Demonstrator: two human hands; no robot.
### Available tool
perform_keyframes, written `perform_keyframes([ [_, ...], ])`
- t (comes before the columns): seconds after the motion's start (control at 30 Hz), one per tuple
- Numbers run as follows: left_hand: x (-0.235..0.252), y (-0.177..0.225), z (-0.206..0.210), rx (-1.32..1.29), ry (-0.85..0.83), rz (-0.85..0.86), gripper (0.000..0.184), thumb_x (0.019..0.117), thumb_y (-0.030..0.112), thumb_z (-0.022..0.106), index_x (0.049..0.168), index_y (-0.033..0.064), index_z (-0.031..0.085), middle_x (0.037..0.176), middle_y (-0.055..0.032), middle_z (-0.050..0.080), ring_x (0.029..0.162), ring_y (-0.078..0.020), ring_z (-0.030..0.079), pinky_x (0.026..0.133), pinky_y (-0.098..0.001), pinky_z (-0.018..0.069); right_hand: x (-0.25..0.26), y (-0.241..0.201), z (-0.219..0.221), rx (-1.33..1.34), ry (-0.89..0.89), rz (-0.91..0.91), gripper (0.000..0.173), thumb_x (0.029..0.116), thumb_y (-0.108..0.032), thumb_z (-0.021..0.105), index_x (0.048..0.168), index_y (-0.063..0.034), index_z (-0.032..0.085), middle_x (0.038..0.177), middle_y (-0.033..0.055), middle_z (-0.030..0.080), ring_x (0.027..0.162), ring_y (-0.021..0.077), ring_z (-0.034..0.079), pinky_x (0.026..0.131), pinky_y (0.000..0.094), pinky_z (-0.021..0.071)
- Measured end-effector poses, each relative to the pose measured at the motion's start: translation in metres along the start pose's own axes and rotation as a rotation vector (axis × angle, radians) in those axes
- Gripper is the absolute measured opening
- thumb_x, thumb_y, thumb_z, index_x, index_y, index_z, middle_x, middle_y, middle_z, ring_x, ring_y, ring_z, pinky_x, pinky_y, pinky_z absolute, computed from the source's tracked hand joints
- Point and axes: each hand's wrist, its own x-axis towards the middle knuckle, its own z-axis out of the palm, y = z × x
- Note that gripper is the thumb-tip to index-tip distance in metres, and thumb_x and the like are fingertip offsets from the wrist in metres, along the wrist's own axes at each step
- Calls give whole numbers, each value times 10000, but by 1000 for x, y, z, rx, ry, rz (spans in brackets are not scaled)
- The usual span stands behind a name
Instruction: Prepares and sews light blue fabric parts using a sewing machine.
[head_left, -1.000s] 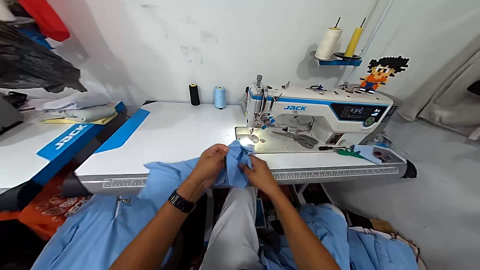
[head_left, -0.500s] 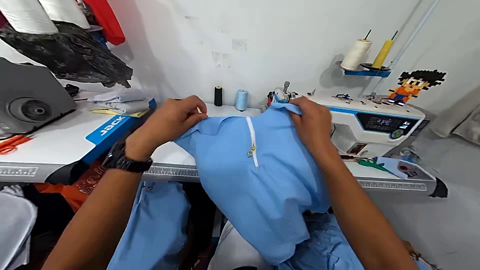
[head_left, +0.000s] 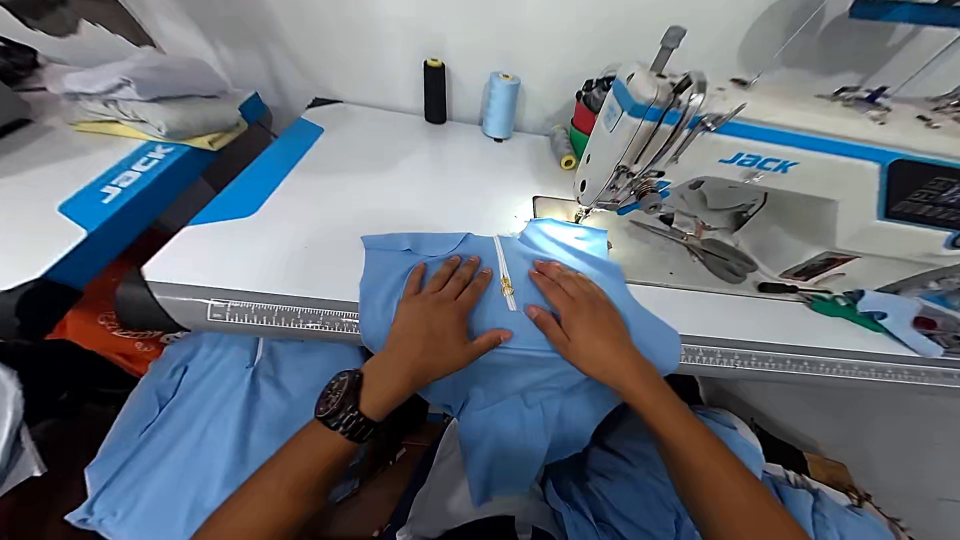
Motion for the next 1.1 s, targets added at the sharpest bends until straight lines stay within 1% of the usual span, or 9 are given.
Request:
perform_keyframes([
  [0.17, -1, -10, -5, 22, -29, 103, 1018, 826, 908, 369, 1562, 211, 458, 1631, -87, 398, 1513, -328, 352, 1168, -718, 232, -8, 5, -3, -153, -74, 7, 988, 893, -857, 339, 1569, -144, 441, 1653, 44, 375, 1542, 279, 307, 1214, 618, 248],
  [0.3, -6, -17, -7, -3, -32, 280, 651, 985, 722, 333, 1555, 422, 429, 1645, -159, 348, 1523, -433, 286, 1118, -800, 201, -8, 2, -3, -187, -89, 28, 1077, 830, -916, 351, 1575, -143, 432, 1666, 67, 346, 1551, 303, 280, 1207, 646, 235],
  [0.37, -9, -19, -6, -28, -22, 402, 498, 1048, 588, 343, 1518, 475, 463, 1666, -93, 329, 1540, -429, 243, 1102, -826, 196, -7, 2, -3, -188, -94, 34, 1089, 819, -922, 357, 1573, -140, 433, 1670, 82, 333, 1553, 317, 271, 1201, 657, 234],
  [0.43, -12, -21, -5, -33, -22, 508, 449, 1081, 476, 365, 1514, 452, 480, 1682, 10, 308, 1563, -369, 210, 1124, -816, 176, -7, 2, -3, -188, -98, 34, 1093, 816, -923, 363, 1577, -141, 425, 1670, 97, 329, 1550, 335, 273, 1197, 666, 234],
  [0.53, -15, -23, -3, -28, -21, 582, 440, 1091, 412, 391, 1517, 395, 499, 1657, 65, 357, 1551, -259, 284, 1164, -738, 226, -10, 2, -2, -155, -37, -16, 1014, 857, -869, 402, 1604, -182, 380, 1659, 132, 339, 1540, 373, 283, 1186, 683, 233],
  [0.63, -14, -23, -5, -33, -55, 583, 445, 1087, 413, 387, 1522, 422, 484, 1661, 51, 352, 1542, -262, 303, 1151, -741, 249, -16, 6, -3, -35, 123, -250, 652, 969, -639, 530, 1484, -240, 554, 1599, 112, 437, 1520, 367, 323, 1191, 701, 227],
  [0.73, -14, -24, -6, -42, -57, 588, 439, 1083, 429, 384, 1504, 427, 508, 1660, 32, 356, 1538, -282, 310, 1140, -757, 244, -24, 12, -1, 25, 136, -443, 378, 1052, -417, 524, 1357, -251, 674, 1501, 24, 561, 1461, 268, 438, 1206, 601, 306],
  [0.83, -13, -25, -6, -45, -63, 600, 441, 1078, 466, 386, 1503, 447, 500, 1664, 19, 350, 1542, -283, 301, 1143, -764, 223, -32, 19, -3, 27, 107, -481, 348, 1070, -340, 512, 1346, -219, 688, 1489, -5, 581, 1424, 202, 492, 1194, 515, 365],
  [1.1, -10, -25, -9, -45, -73, 606, 486, 1032, 599, 411, 1481, 453, 524, 1655, 32, 365, 1544, -271, 299, 1166, -742, 215, -35, 14, -5, 44, 152, -385, 315, 1066, -320, 521, 1287, -205, 712, 1463, -41, 606, 1425, 187, 495, 1193, 526, 366],
])
